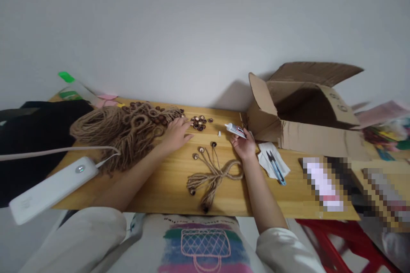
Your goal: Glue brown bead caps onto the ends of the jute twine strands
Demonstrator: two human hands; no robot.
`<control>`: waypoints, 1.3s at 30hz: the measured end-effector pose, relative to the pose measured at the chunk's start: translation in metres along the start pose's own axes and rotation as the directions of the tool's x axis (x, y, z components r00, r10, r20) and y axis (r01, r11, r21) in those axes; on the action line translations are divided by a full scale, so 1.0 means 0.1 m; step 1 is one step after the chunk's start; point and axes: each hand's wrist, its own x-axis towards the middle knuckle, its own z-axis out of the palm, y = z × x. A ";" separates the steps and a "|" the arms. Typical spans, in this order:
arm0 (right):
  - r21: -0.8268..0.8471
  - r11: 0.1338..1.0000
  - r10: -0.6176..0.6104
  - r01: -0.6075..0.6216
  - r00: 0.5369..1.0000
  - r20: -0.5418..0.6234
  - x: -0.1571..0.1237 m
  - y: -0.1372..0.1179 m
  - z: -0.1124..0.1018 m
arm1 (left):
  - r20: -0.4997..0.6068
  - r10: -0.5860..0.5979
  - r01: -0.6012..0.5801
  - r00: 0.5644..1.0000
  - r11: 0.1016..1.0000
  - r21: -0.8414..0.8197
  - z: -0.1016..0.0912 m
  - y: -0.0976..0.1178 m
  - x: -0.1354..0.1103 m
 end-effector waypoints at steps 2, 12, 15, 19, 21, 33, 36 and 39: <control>-0.015 1.000 -0.002 0.003 1.000 0.009 -0.02 0.01 0.02 | 0.003 -0.009 0.009 1.000 1.000 -0.003 -0.01 -0.04 -0.14; -0.037 0.999 -0.003 0.004 1.000 0.027 -0.06 0.01 0.04 | -0.002 -0.028 0.028 1.000 0.999 -0.026 -0.06 -0.01 -0.21; -0.016 1.000 0.014 -0.014 1.000 0.013 -0.03 0.00 0.02 | -0.010 -0.024 0.024 1.000 1.000 -0.020 -0.03 -0.01 -0.13; 0.005 0.999 0.040 -0.040 0.999 -0.017 0.00 -0.01 0.00 | -0.035 -0.011 0.011 0.999 1.000 0.002 -0.05 -0.02 0.09; 0.010 0.999 0.051 -0.050 0.998 -0.029 0.01 -0.01 -0.01 | -0.027 -0.009 0.009 1.000 0.999 0.031 -0.08 -0.04 0.26; 0.027 0.997 0.078 -0.077 0.995 -0.064 0.07 -0.04 -0.05 | 0.156 -0.036 0.022 0.987 0.995 0.093 -0.04 -0.09 0.78; 0.032 0.997 0.075 -0.073 0.994 -0.076 0.08 -0.04 -0.06 | 0.143 -0.026 0.011 0.989 0.995 0.103 -0.01 -0.12 0.79; 0.034 0.997 0.075 -0.073 0.994 -0.081 0.08 -0.04 -0.05 | 0.110 0.000 -0.012 0.994 0.994 0.107 0.01 -0.15 0.79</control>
